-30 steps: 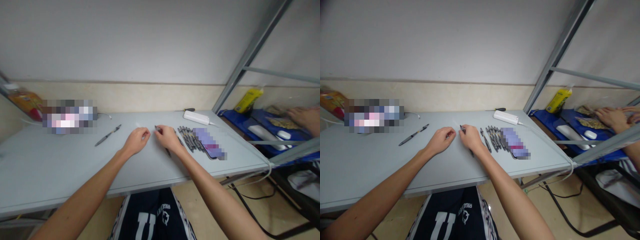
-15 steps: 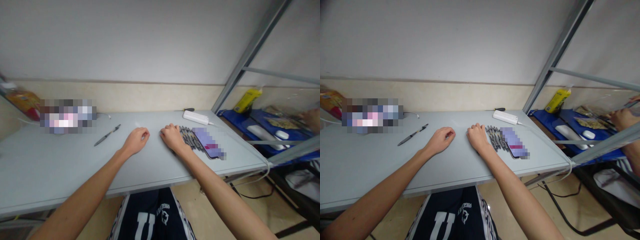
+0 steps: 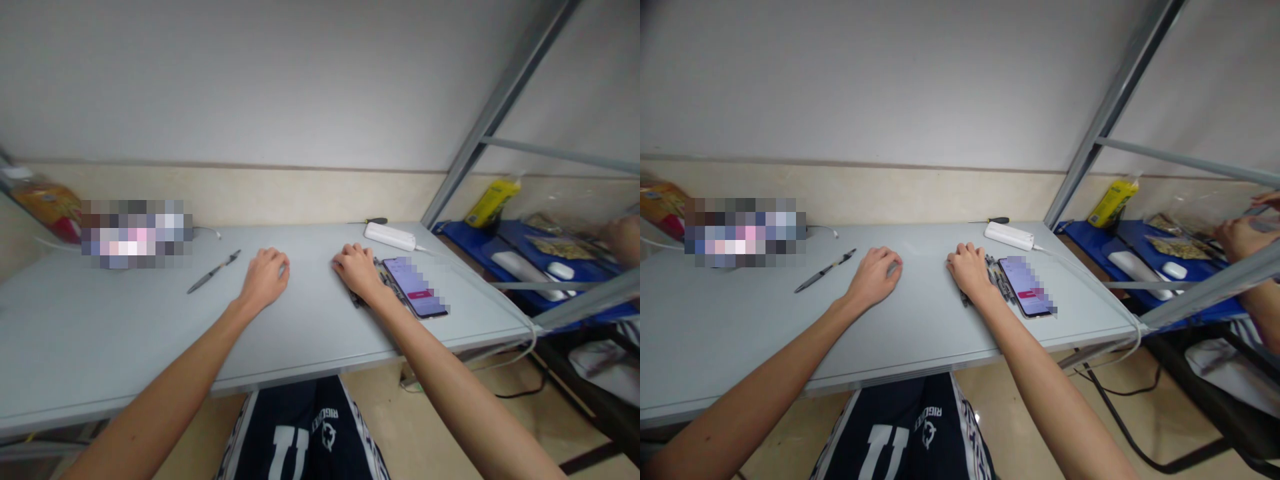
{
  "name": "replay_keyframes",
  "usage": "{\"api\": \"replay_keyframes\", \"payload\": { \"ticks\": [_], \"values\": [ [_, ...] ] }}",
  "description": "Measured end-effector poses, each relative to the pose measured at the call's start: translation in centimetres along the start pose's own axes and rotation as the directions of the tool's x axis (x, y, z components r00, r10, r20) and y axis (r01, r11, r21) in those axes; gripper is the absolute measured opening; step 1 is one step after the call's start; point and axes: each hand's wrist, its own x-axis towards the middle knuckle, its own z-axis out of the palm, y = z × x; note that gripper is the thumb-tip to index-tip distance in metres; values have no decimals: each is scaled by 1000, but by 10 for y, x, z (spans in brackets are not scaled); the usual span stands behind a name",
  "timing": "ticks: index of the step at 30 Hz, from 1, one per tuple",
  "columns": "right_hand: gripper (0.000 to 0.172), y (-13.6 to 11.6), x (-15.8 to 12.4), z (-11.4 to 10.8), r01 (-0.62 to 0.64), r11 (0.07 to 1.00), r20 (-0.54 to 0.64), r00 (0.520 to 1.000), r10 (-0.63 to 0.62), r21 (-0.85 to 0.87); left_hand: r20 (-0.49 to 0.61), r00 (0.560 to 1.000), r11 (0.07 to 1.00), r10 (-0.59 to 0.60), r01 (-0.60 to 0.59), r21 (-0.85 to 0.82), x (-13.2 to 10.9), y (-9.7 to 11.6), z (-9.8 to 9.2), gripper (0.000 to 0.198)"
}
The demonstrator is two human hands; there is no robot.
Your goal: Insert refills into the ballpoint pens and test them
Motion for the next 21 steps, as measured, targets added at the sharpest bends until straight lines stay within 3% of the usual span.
{"api": "replay_keyframes", "payload": {
  "ticks": [4, 9, 15, 18, 21],
  "values": [
    [27, -10, -3, -2, -1, 1000, -10, 1000, 1, 29, -55, 982, 967, -181, 188, 174, -2, -5, -3, 27],
    [26, -35, -12, -8, 58, 994, -31, 998, -56, 90, -97, 948, 906, -303, 318, 279, -3, -16, -4, 36],
    [25, -71, -27, -7, 145, 915, -47, 989, -138, 377, -58, 888, 842, -456, 451, 296, -2, -23, -6, 38],
    [31, -81, -32, -3, 127, 827, -94, 991, -90, 548, -30, 872, 826, -489, 474, 304, -2, -26, -9, 39],
    [33, -80, -33, 1, 76, 785, -105, 994, -14, 615, -9, 866, 817, -501, 476, 324, -2, -28, -12, 40]
  ]
}}
